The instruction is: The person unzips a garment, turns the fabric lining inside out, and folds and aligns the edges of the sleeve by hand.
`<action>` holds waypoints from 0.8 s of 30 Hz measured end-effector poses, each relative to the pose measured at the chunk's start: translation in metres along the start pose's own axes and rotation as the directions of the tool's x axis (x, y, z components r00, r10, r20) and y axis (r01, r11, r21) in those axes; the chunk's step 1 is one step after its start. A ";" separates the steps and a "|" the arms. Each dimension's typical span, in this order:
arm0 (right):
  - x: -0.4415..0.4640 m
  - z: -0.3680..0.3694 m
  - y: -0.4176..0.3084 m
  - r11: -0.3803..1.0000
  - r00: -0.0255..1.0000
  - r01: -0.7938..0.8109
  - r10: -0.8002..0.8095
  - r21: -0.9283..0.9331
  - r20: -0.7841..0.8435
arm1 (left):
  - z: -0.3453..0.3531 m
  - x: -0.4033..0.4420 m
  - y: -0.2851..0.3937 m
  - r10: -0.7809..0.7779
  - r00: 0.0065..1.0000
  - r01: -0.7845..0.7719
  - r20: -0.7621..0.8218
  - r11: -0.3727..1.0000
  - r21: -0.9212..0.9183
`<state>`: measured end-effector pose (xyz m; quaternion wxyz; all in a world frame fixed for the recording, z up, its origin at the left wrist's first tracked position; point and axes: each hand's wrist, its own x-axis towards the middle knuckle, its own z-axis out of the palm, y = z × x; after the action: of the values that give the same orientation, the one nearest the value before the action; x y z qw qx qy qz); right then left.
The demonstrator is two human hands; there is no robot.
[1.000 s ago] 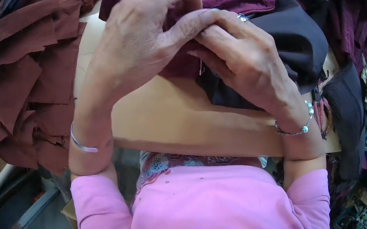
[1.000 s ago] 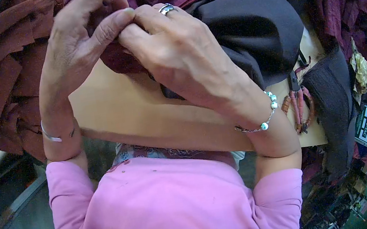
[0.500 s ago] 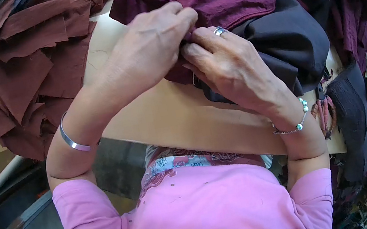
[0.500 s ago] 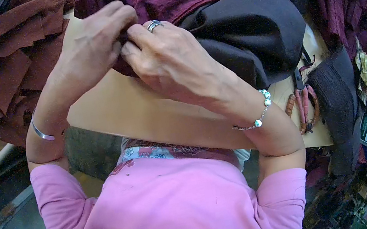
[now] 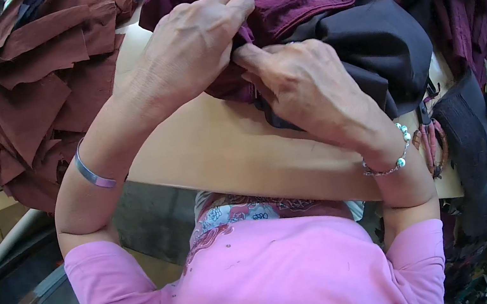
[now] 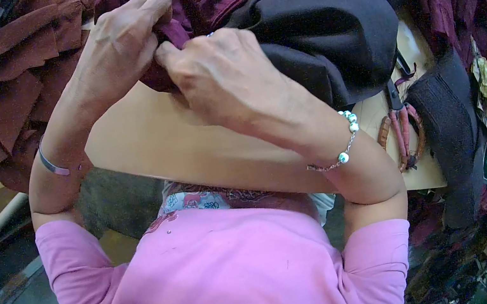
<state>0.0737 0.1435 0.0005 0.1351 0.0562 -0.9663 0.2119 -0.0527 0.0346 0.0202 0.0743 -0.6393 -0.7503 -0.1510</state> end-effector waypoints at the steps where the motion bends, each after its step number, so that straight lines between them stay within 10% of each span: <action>1: 0.000 0.003 0.005 0.998 0.999 0.019 -0.021 -0.053 -0.049 | 0.002 -0.002 -0.002 0.007 1.000 -0.007 -0.020 1.000 -0.023; 8: 0.011 0.010 0.027 0.915 0.929 0.149 -0.259 -0.376 -0.263 | -0.005 -0.008 -0.012 0.030 0.999 -0.029 0.035 0.999 -0.033; 11: 0.010 0.006 0.022 0.965 0.947 0.187 -0.226 -0.182 -0.227 | -0.018 -0.004 -0.010 0.046 0.993 -0.025 0.108 0.981 -0.193; 15: 0.006 0.004 0.007 0.942 0.977 0.008 -0.079 0.336 0.200 | -0.013 -0.005 -0.007 0.135 0.988 -0.129 0.076 0.988 -0.087; 24: 0.005 0.003 0.008 0.977 0.976 0.002 -0.048 0.211 0.212 | -0.009 -0.003 -0.018 0.190 0.979 -0.193 0.078 0.980 0.041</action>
<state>0.0672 0.1497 -0.0037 0.0255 0.1049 -0.9466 0.3037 -0.0703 0.0269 0.0255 0.0760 -0.7118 -0.6909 -0.1011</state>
